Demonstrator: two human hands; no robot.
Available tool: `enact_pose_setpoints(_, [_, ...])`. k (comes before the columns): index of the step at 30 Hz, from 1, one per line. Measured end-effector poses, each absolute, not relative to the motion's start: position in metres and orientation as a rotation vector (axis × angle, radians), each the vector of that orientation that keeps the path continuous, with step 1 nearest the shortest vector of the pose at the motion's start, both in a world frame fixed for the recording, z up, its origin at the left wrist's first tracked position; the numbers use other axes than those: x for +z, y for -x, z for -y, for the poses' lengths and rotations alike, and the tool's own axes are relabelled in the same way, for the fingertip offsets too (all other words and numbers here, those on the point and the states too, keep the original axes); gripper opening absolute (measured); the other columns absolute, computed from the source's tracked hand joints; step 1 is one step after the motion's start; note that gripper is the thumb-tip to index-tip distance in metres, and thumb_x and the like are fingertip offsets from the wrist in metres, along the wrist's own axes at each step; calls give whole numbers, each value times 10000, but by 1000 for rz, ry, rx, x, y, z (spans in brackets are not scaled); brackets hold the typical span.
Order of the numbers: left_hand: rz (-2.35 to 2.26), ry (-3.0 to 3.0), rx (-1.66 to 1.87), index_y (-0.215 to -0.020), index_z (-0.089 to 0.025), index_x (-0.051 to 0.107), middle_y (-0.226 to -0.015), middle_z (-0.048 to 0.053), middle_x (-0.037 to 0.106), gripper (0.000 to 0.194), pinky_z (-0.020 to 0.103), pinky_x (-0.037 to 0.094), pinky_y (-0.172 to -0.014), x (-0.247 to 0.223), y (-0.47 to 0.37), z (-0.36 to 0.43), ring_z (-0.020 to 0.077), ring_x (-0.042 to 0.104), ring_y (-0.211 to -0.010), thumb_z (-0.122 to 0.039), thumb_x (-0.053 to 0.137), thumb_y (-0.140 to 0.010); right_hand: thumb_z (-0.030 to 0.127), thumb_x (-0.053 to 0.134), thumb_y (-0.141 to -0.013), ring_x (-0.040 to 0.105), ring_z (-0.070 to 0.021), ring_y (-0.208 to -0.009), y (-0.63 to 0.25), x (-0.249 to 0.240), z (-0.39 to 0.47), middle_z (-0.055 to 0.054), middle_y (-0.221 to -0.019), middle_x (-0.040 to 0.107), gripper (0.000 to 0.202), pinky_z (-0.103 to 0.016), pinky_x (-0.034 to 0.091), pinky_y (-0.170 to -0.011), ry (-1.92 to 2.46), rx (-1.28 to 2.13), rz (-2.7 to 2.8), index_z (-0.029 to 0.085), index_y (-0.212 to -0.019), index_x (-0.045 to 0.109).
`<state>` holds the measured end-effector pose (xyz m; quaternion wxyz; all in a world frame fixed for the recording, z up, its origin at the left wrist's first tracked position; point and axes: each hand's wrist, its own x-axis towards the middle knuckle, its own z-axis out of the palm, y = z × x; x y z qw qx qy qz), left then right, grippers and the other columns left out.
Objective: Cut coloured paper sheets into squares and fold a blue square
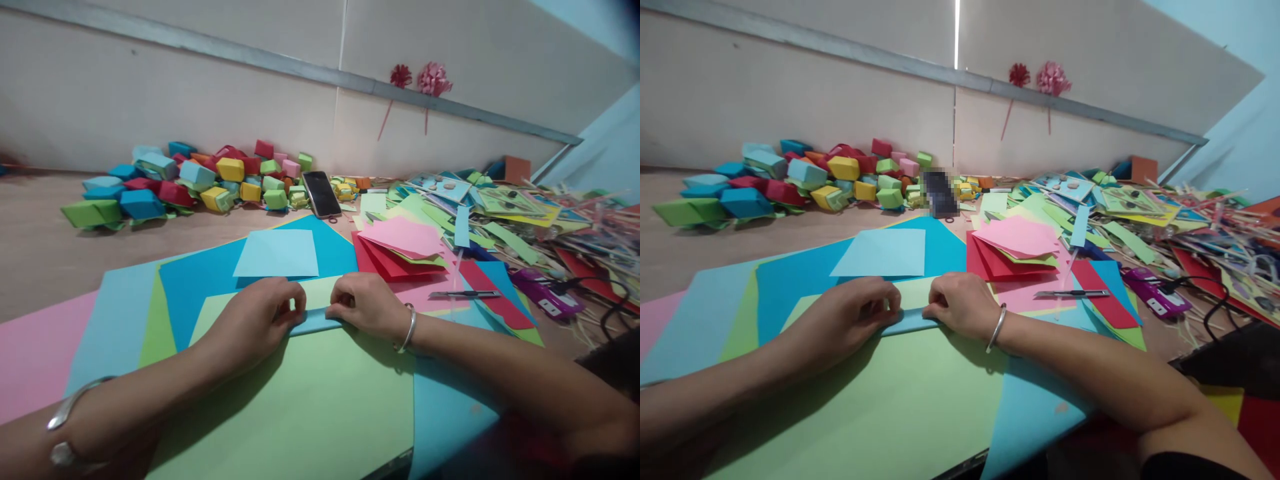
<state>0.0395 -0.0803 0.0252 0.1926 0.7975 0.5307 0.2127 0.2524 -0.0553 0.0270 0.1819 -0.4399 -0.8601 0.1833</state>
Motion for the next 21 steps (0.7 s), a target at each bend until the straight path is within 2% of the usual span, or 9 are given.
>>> enact_pose_setpoints(4, [-1417, -2393, 615, -823, -276, 793, -656, 24, 573, 236, 280, 316, -564, 18, -35, 80, 183, 527, -649, -250, 559, -843, 250, 810, -819, 523, -131, -689, -256, 19, 51, -12, -689, 639, 232, -255, 347, -637, 1068, 381, 2508, 149, -673, 660])
enact_pose_setpoints(7, [-1349, -2639, 709, -827, -272, 796, -719, 47, 598, 244, 292, 309, -583, 15, -33, 84, 202, 520, -719, -230, 562, -883, 228, 737, -885, 524, -152, -742, -260, 12, 48, -37, -729, 662, 229, -272, 362, -676, 866, 209, 2564, 147, -683, 664])
enact_pose_setpoints(10, [-1149, -2934, 696, -902, -224, 769, -781, 47, 628, 264, 296, 348, -622, 16, -34, 88, 188, 528, -729, -155, 515, -918, 225, 696, -915, 497, -156, -749, -263, 6, 47, -40, -747, 638, 240, -272, 331, -643, 776, 39, 2578, 145, -691, 664])
enact_pose_setpoints(12, [-1041, -3039, 598, -932, -189, 752, -732, 28, 612, 277, 294, 357, -616, 17, -35, 89, 169, 528, -682, -101, 490, -925, 240, 663, -940, 464, -155, -740, -263, 6, 49, -39, -745, 609, 278, -280, 302, -628, 748, -106, 2580, 148, -678, 661])
enact_pose_setpoints(16, [-1071, -3060, 476, -834, -171, 723, -679, 5, 574, 291, 288, 320, -570, 15, -38, 86, 150, 505, -626, -55, 472, -926, 188, 526, -1009, 429, -162, -747, -258, 13, 59, -51, -789, 598, 276, -311, 266, -645, 656, -384, 2619, 150, -795, 697])
enact_pose_setpoints(21, [-1088, -3022, 408, -870, -180, 735, -698, 8, 598, 286, 288, 325, -579, 16, -38, 84, 157, 527, -645, -35, 491, -906, 156, 469, -1026, 439, -173, -754, -254, 26, 68, -58, -748, 592, 338, -349, 220, -646, 677, -392, 2816, 135, -759, 675])
